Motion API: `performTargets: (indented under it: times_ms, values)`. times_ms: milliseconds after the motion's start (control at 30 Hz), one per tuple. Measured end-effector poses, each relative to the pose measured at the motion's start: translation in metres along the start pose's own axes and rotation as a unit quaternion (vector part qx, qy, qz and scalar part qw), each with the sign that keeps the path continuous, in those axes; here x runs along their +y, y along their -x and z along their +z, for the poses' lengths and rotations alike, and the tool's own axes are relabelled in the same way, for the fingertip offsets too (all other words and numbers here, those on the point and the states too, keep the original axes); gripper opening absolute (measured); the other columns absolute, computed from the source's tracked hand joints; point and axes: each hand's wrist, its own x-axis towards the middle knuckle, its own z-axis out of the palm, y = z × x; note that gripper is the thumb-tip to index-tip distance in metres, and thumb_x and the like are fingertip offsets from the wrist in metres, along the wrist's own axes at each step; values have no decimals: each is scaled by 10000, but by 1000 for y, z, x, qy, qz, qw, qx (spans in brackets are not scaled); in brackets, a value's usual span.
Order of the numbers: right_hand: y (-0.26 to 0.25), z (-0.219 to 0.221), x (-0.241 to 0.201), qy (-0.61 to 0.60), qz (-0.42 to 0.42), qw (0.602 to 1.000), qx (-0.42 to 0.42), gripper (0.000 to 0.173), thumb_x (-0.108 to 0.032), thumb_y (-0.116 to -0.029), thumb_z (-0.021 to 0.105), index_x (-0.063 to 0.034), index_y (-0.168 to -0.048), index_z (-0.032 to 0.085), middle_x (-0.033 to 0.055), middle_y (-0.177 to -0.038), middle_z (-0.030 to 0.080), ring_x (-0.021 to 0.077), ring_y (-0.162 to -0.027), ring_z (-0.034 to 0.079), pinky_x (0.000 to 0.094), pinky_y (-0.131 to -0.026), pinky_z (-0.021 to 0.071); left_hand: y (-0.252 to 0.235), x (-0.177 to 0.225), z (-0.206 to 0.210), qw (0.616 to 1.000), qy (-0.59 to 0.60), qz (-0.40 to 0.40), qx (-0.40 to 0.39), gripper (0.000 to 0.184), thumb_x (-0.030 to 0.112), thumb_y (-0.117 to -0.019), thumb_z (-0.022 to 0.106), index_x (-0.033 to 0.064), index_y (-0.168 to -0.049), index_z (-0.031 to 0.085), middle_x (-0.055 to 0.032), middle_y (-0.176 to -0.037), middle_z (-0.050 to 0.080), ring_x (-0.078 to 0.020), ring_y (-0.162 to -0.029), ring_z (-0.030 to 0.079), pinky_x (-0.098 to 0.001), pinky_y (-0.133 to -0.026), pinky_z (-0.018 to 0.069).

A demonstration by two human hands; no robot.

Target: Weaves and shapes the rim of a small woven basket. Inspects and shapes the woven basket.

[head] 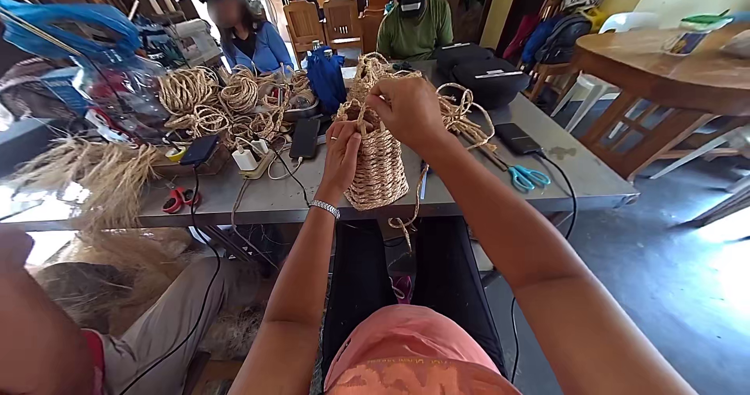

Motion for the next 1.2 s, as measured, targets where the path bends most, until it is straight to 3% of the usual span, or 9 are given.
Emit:
performTargets:
  times_ms: [267, 500, 667, 833, 1000, 1100, 1200]
  values:
    - [23, 13, 27, -61, 20, 997, 43, 292, -317, -1038, 581, -79, -1046, 750, 99, -871, 741, 263, -814, 715, 540, -775, 553, 1, -2, 1, 1000, -7, -9, -2, 454, 217, -1085, 297, 62, -1262, 686, -123, -1368, 613, -298, -1468, 353, -431, -1258, 142]
    - [-2, -2, 13, -37, 20, 999, 3, 280, -281, -1043, 560, -63, -1045, 736, 110, -843, 701, 274, -787, 671, 520, -757, 530, 0, -1, 0, 1000, -10, -7, -5, 467, 234, -1082, 291, 86, -1282, 686, -102, -1370, 623, -293, -1458, 368, -436, -1255, 141]
    - [35, -5, 22, -33, -29, 999, -6, 287, -277, -1044, 561, -50, -1054, 737, 114, -786, 688, 276, -714, 659, 531, -710, 536, 1, -4, 0, 1000, -19, 4, -1, 455, 221, -1080, 298, 27, -1204, 690, -163, -1344, 608, -306, -1440, 380, -424, -1247, 161]
    - [87, 29, 19, -63, -31, 996, 51, 251, -240, -1040, 575, -83, -1073, 768, 85, -827, 734, 236, -691, 682, 497, -665, 559, 3, -5, 2, 1000, 1, 11, -3, 453, 238, -1075, 299, 22, -1153, 689, -166, -1355, 595, -318, -1481, 328, -439, -1271, 99]
    - [95, 54, 11, -66, -33, 993, 89, 249, -186, -1043, 553, -71, -1109, 763, 106, -899, 754, 255, -748, 721, 491, -658, 573, 0, -4, -5, 999, 49, -5, -11, 380, 169, -1050, 353, 32, -1252, 644, -135, -1395, 574, -266, -1456, 367, -433, -1248, 177]
    - [96, 54, 15, -78, -24, 993, 86, 255, -196, -1047, 555, -76, -1135, 763, 100, -930, 765, 249, -787, 733, 492, -699, 583, 2, -3, -10, 997, 68, -14, -34, 380, 229, -1057, 393, 19, -1259, 637, -184, -1466, 516, -309, -1522, 276, -451, -1275, 134]
    - [96, 53, 17, -85, -15, 993, 81, 264, -212, -1052, 552, -85, -1149, 762, 88, -958, 770, 238, -804, 734, 487, -717, 585, 4, -4, -12, 998, 54, 0, -38, 369, 272, -1053, 454, 33, -1272, 631, -162, -1450, 541, -316, -1524, 278, -463, -1279, 136]
